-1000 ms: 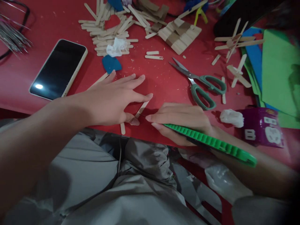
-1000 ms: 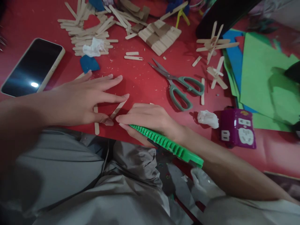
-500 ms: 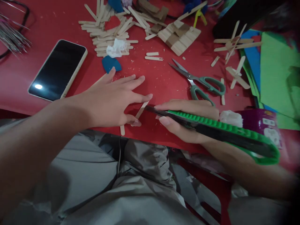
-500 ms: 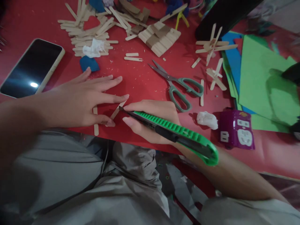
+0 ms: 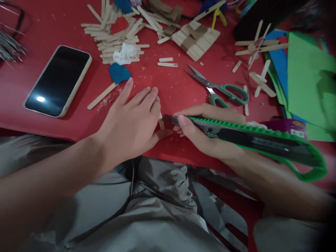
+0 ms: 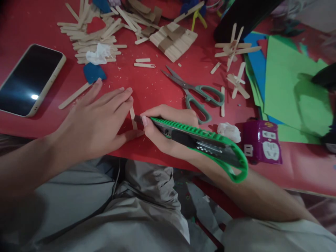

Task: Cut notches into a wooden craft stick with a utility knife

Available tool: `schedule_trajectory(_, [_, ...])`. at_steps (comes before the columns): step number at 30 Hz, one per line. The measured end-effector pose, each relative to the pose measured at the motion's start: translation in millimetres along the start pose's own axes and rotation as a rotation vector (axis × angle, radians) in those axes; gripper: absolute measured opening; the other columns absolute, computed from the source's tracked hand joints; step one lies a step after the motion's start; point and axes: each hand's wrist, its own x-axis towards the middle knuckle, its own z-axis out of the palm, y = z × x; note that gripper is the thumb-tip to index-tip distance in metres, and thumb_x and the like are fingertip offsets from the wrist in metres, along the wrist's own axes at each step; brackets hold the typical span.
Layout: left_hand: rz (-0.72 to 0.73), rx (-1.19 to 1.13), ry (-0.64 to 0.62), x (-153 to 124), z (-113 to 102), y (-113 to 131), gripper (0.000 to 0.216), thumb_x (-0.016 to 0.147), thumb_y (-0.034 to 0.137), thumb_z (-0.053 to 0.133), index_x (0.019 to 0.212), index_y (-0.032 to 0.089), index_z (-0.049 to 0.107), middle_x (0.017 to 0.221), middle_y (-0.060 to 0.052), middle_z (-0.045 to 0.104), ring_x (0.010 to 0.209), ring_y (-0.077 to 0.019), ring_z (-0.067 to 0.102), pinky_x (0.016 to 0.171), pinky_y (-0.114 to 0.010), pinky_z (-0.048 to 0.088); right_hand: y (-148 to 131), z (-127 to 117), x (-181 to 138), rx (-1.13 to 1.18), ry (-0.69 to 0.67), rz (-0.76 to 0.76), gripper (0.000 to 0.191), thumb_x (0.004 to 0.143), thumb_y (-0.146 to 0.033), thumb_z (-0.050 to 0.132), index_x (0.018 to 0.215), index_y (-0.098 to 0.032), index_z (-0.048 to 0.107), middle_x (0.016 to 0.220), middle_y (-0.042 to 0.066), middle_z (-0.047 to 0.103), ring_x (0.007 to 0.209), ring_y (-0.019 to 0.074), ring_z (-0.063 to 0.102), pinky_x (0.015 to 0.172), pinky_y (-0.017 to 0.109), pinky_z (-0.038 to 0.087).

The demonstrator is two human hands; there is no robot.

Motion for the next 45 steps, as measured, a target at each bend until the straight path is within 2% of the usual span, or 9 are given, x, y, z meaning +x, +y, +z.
schedule_trajectory(3, [0.016, -0.006, 0.008, -0.3, 1.0, -0.8, 0.079, 0.104, 0.053, 0.047, 0.175, 0.019, 0.053, 0.184, -0.009, 0.047, 0.171, -0.0487, 0.042, 0.150, -0.067, 0.011, -3.7, 0.5, 1.1, 0.020, -0.006, 0.042, 0.015, 0.106, -0.033, 0.076, 0.096, -0.025, 0.083, 0.079, -0.002, 0.085, 0.067, 0.0168, 0.081, 0.061, 0.029, 0.060])
schedule_trajectory(6, [0.026, 0.010, 0.018, -0.2, 2.0, -1.9, 0.078, 0.102, 0.051, 0.052, 0.175, 0.024, 0.054, 0.184, -0.006, 0.048, 0.171, -0.0475, 0.042, 0.150, -0.067, 0.013, -5.8, 1.4, 1.6, 0.038, -0.005, 0.010, 0.014, 0.106, -0.031, 0.077, 0.095, -0.026, 0.083, 0.075, -0.003, 0.083, 0.060, 0.0146, 0.077, 0.058, 0.027, 0.059])
schedule_trajectory(12, [0.017, 0.048, 0.029, 0.6, 3.4, -0.8, 0.077, 0.102, 0.048, 0.058, 0.170, 0.014, 0.059, 0.183, -0.015, 0.046, 0.169, -0.0482, 0.046, 0.150, -0.065, 0.017, -5.4, -1.4, 2.8, -0.032, -0.050, -0.055, 0.014, 0.106, -0.028, 0.074, 0.094, -0.029, 0.081, 0.075, -0.003, 0.082, 0.059, 0.0158, 0.076, 0.059, 0.027, 0.062])
schedule_trajectory(19, [0.087, 0.181, 0.145, -1.3, 13.4, -3.0, 0.069, 0.102, 0.032, 0.066, 0.160, -0.006, 0.063, 0.174, -0.032, 0.053, 0.160, -0.0503, 0.057, 0.144, -0.070, 0.031, -9.6, -2.2, -0.5, -0.127, -0.041, -0.057, 0.016, 0.104, -0.027, 0.070, 0.092, -0.031, 0.081, 0.081, -0.002, 0.085, 0.066, 0.0163, 0.079, 0.066, 0.026, 0.064])
schedule_trajectory(23, [0.113, 0.172, 0.201, -2.5, 15.6, -4.9, 0.065, 0.100, 0.031, 0.069, 0.155, -0.003, 0.068, 0.170, -0.032, 0.058, 0.156, -0.0507, 0.061, 0.141, -0.072, 0.036, -11.1, -2.3, -1.9, -0.153, -0.044, -0.032, 0.014, 0.103, -0.026, 0.072, 0.093, -0.032, 0.081, 0.083, -0.003, 0.086, 0.068, 0.0167, 0.080, 0.069, 0.027, 0.064])
schedule_trajectory(27, [0.106, 0.178, 0.200, -2.7, 14.8, -4.2, 0.061, 0.105, 0.033, 0.061, 0.155, -0.001, 0.069, 0.171, -0.031, 0.058, 0.157, -0.0486, 0.061, 0.141, -0.072, 0.036, -9.9, -0.8, -3.1, -0.099, 0.000, -0.071, 0.016, 0.103, -0.027, 0.071, 0.091, -0.031, 0.080, 0.075, -0.003, 0.082, 0.062, 0.0162, 0.077, 0.065, 0.027, 0.061])
schedule_trajectory(32, [0.095, 0.186, 0.185, -2.0, 15.8, -1.4, 0.066, 0.108, 0.037, 0.060, 0.156, -0.007, 0.065, 0.171, -0.033, 0.056, 0.158, -0.0494, 0.060, 0.141, -0.071, 0.035, -10.6, -0.5, -3.1, -0.058, -0.035, 0.011, 0.015, 0.105, -0.028, 0.070, 0.096, -0.029, 0.081, 0.073, -0.002, 0.081, 0.060, 0.0161, 0.075, 0.063, 0.028, 0.061])
schedule_trajectory(39, [0.100, 0.211, 0.201, -2.4, 18.2, 0.0, 0.066, 0.101, 0.030, 0.066, 0.156, -0.007, 0.065, 0.170, -0.034, 0.057, 0.156, -0.0491, 0.061, 0.141, -0.069, 0.036, -4.9, 2.2, -3.5, -0.141, 0.038, -0.027, 0.016, 0.105, -0.037, 0.072, 0.094, -0.031, 0.083, 0.076, -0.001, 0.082, 0.061, 0.0172, 0.075, 0.060, 0.029, 0.059])
schedule_trajectory(45, [0.091, 0.219, 0.211, -2.5, 19.1, -0.1, 0.063, 0.104, 0.032, 0.063, 0.155, -0.005, 0.066, 0.170, -0.033, 0.058, 0.156, -0.0477, 0.062, 0.142, -0.069, 0.036, -8.8, 1.3, -5.2, -0.082, -0.040, -0.020, 0.017, 0.106, -0.027, 0.067, 0.095, -0.031, 0.079, 0.074, -0.002, 0.080, 0.059, 0.0160, 0.072, 0.066, 0.029, 0.060])
